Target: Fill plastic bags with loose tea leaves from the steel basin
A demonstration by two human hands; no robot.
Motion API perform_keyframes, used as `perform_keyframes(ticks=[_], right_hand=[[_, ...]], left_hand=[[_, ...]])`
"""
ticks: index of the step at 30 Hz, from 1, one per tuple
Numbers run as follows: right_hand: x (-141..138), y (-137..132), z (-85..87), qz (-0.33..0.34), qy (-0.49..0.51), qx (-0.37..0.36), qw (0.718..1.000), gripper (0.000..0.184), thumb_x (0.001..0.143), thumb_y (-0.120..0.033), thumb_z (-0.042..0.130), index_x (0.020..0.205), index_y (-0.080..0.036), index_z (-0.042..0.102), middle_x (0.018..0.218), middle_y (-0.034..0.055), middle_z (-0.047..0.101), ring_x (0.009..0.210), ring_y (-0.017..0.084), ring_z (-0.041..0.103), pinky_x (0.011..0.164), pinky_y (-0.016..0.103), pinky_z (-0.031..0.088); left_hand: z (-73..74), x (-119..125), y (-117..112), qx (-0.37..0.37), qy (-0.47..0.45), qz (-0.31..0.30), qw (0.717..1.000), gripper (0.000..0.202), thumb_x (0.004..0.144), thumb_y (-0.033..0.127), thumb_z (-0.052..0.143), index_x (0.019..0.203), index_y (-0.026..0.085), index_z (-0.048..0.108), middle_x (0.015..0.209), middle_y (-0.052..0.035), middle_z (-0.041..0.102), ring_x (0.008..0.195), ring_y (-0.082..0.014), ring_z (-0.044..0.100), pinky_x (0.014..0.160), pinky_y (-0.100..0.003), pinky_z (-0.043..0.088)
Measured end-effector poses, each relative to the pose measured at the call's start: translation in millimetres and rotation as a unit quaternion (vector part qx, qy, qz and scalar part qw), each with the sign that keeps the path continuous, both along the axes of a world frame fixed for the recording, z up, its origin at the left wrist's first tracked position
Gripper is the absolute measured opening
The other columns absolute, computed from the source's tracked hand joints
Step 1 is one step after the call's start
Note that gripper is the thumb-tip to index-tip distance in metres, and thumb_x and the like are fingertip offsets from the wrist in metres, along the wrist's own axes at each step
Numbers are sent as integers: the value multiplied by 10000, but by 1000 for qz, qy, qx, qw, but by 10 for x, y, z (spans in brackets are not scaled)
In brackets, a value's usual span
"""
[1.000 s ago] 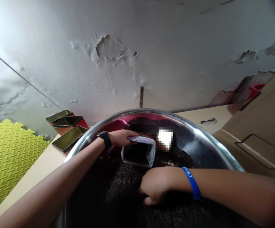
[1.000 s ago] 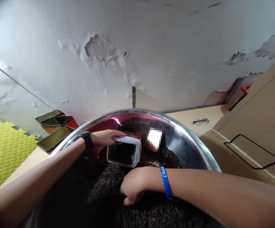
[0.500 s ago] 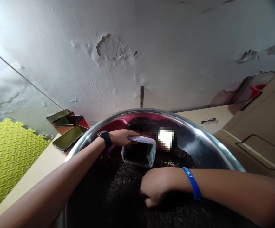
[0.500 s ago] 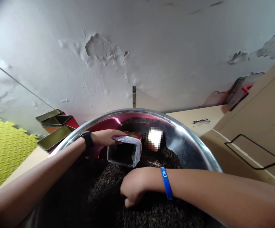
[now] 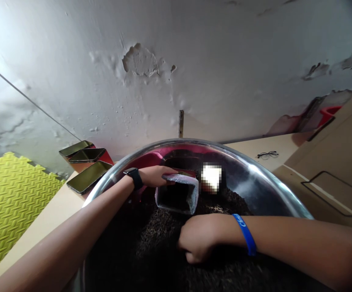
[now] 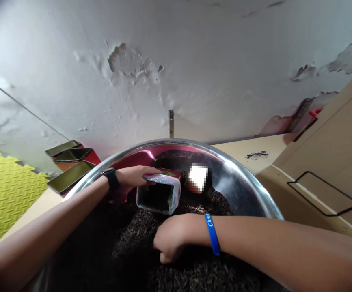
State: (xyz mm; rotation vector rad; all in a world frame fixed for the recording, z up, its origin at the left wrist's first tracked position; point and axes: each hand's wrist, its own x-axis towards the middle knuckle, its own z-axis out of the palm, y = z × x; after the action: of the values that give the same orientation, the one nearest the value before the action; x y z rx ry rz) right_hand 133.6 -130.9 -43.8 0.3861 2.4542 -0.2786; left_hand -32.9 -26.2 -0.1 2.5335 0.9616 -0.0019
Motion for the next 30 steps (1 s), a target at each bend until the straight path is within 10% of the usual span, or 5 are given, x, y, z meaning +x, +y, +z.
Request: perform_keyframes(ticks=[30], right_hand=[[-2,44,-30,-17,-10,-19,1000,364,744,-282,400,942,-90,637,767,110,631,545,148,479,431,259,281]], left_hand=[[-90,-18,70,22,20,-21,999,593,764,453,508,1300,257,347,1321,-29,403,1160,-188,402,977,-289,285]])
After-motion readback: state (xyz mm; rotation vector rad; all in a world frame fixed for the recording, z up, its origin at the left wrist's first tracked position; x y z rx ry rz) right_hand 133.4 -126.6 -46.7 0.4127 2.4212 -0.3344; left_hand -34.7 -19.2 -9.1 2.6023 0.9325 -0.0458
